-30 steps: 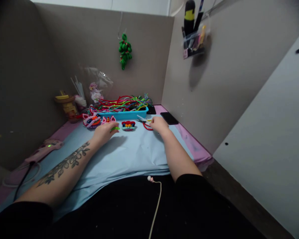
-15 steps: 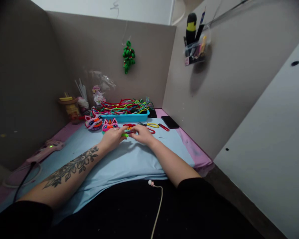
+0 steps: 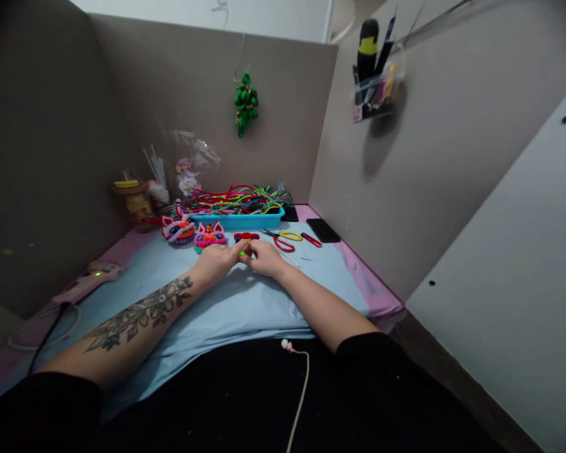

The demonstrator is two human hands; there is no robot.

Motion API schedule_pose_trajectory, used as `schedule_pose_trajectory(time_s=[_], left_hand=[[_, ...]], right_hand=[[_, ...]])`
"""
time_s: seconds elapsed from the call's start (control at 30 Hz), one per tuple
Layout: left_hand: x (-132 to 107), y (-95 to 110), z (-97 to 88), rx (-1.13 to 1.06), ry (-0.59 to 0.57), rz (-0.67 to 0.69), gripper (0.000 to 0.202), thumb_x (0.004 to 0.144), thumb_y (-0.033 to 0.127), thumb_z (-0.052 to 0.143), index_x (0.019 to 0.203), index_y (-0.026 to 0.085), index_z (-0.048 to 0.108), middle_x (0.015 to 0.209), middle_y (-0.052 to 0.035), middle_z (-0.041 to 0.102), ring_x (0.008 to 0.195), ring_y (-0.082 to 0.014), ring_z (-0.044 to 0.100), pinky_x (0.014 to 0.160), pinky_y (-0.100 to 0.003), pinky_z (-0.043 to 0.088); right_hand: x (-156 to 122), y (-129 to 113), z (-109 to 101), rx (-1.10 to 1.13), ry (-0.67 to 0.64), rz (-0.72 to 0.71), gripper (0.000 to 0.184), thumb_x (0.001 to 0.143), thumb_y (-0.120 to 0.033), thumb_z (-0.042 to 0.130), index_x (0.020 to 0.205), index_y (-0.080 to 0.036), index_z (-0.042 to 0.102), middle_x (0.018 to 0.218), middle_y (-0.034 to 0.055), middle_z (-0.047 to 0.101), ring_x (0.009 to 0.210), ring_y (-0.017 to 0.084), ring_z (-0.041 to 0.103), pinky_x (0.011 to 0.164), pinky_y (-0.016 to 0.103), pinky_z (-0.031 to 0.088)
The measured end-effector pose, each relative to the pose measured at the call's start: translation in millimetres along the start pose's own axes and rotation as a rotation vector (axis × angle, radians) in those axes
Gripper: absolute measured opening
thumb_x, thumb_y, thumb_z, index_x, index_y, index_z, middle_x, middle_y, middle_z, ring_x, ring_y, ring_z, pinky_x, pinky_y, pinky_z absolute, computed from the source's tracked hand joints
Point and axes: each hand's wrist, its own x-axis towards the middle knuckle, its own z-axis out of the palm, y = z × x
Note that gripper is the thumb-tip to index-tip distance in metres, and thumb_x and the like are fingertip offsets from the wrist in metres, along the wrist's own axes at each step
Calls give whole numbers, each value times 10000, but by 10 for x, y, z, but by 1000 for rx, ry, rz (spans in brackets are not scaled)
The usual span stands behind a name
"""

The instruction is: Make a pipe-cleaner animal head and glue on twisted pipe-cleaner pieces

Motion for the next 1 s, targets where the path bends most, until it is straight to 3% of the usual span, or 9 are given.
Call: schedule_pose_trajectory(time_s=[0.13,0.23,0.37,0.53,0.67,0.83,1.0], left_hand=[[6,-19,34,-162,12,-40,476,823,227,546,1281,167,432,872,-92,683,774,-198,642,675,-271,461],[-8,-98,103,-346,59,-148,437,778,222,603,1203,197,504,1055,-87,650,901,-199,618,741,-282,473],[-51,-238,191,-509,111,-215,189,803,250,571,972,181,621,952,-64,657,798,-170,617,729,-280,480],[-70,-288,205,-459,165,-120,294,792,300,603,1059,179,600,1036,-81,648,923,-199,600,791,-297,464],[-65,-266,191,-383,174,-76,176,835,275,548,951,177,637,910,-66,675,813,-172,612,719,-266,459],[-81,-277,200,-296,230,-40,193,861,287,509,900,171,659,850,-68,682,769,-164,613,681,-254,446],[-89,-286,209,-241,222,-27,200,858,285,515,915,168,667,842,-72,684,763,-163,614,665,-250,442]], right_hand=[[9,21,-6,20,25,55,120,750,-260,576,692,-154,574,649,-12,546,592,102,463,571,221,359],[16,85,-58,29,102,97,133,738,-277,583,686,-155,581,649,-7,547,597,105,463,574,225,353],[15,179,-131,66,124,141,164,734,-319,589,696,-160,601,631,-9,548,597,110,467,570,227,352],[8,213,-127,114,98,127,171,736,-328,600,703,-161,617,635,-14,552,584,103,464,561,225,354],[10,209,-97,98,77,48,159,749,-310,609,751,-158,652,687,2,586,617,108,488,586,229,373],[9,166,-75,75,55,-45,201,782,-296,613,924,-177,688,777,28,614,687,125,531,645,248,412],[8,131,-72,-90,24,-129,138,808,-289,610,799,-176,689,786,39,606,765,152,544,749,292,422]])
